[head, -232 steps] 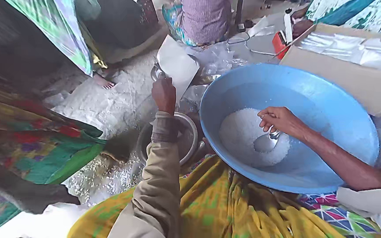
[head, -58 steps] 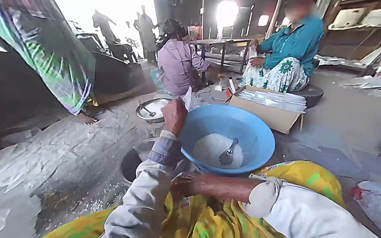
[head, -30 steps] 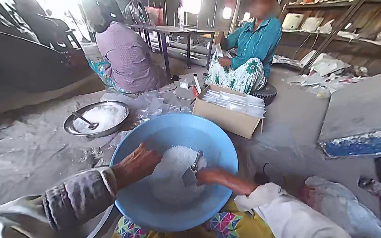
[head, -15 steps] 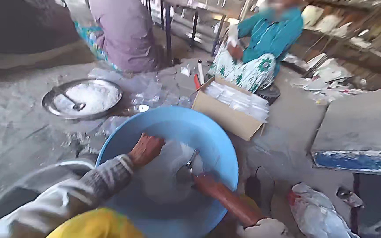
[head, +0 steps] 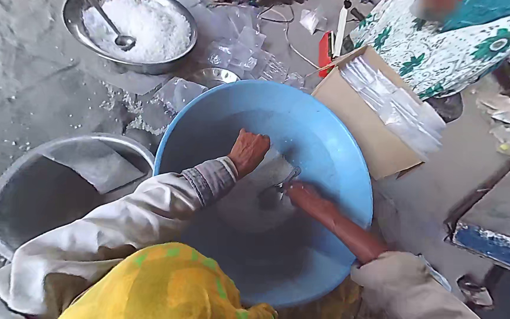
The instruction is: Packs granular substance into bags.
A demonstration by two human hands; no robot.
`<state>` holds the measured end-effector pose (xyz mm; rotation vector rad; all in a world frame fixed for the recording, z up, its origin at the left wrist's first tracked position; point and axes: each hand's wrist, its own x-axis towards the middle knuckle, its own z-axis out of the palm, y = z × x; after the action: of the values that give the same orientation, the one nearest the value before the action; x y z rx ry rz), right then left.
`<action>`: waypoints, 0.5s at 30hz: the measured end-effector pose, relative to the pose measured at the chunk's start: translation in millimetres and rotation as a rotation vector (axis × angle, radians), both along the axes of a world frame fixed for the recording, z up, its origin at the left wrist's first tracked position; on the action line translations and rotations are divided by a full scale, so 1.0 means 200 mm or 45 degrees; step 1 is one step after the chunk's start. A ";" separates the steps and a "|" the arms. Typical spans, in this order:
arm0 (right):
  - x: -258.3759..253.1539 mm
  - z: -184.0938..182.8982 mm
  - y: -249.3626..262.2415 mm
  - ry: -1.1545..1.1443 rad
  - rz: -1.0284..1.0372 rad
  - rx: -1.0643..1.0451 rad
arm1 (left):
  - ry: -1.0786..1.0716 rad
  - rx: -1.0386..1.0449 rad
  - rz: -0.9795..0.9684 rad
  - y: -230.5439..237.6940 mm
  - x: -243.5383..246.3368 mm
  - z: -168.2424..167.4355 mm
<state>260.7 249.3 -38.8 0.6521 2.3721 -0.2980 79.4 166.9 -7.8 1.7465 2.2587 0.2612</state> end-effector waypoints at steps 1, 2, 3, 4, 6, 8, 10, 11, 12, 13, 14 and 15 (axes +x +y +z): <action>-0.05 -0.03 0.06 0.033 0.005 0.057 | 0.008 0.035 0.013 0.00 0.00 0.01; -0.09 -0.08 0.12 0.086 0.009 0.115 | 0.017 0.071 0.032 -0.01 -0.02 0.02; -0.12 -0.15 0.18 0.112 0.026 0.175 | 0.026 0.113 0.054 -0.01 -0.03 0.02; -0.12 -0.22 0.23 0.097 0.055 0.236 | 0.039 0.156 0.071 -0.01 -0.05 0.03; -0.12 -0.32 0.26 -0.022 0.127 0.309 | 0.071 0.224 0.104 -0.01 -0.10 0.03; -0.11 -0.35 0.21 -0.114 0.168 0.309 | 0.081 0.240 0.134 -0.01 -0.13 0.04; -0.12 -0.32 0.16 -0.196 0.200 0.309 | 0.083 0.245 0.162 -0.01 -0.15 0.05; -0.13 -0.29 0.13 -0.249 0.201 0.296 | 0.081 0.227 0.180 -0.01 -0.16 0.06; -0.14 -0.25 0.10 -0.307 0.183 0.258 | 0.073 0.214 0.194 -0.01 -0.16 0.06; -0.14 -0.19 0.08 -0.358 0.150 0.198 | 0.049 0.204 0.208 -0.01 -0.17 0.07; -0.15 -0.13 0.06 -0.407 0.118 0.138 | 0.006 0.183 0.219 -0.02 -0.17 0.07; -0.14 -0.09 0.04 -0.425 0.088 0.077 | -0.049 0.148 0.230 -0.02 -0.17 0.08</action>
<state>232.5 257.4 -56.2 0.5951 2.0836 -0.0794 45.6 162.3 9.2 1.5762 2.4203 0.4675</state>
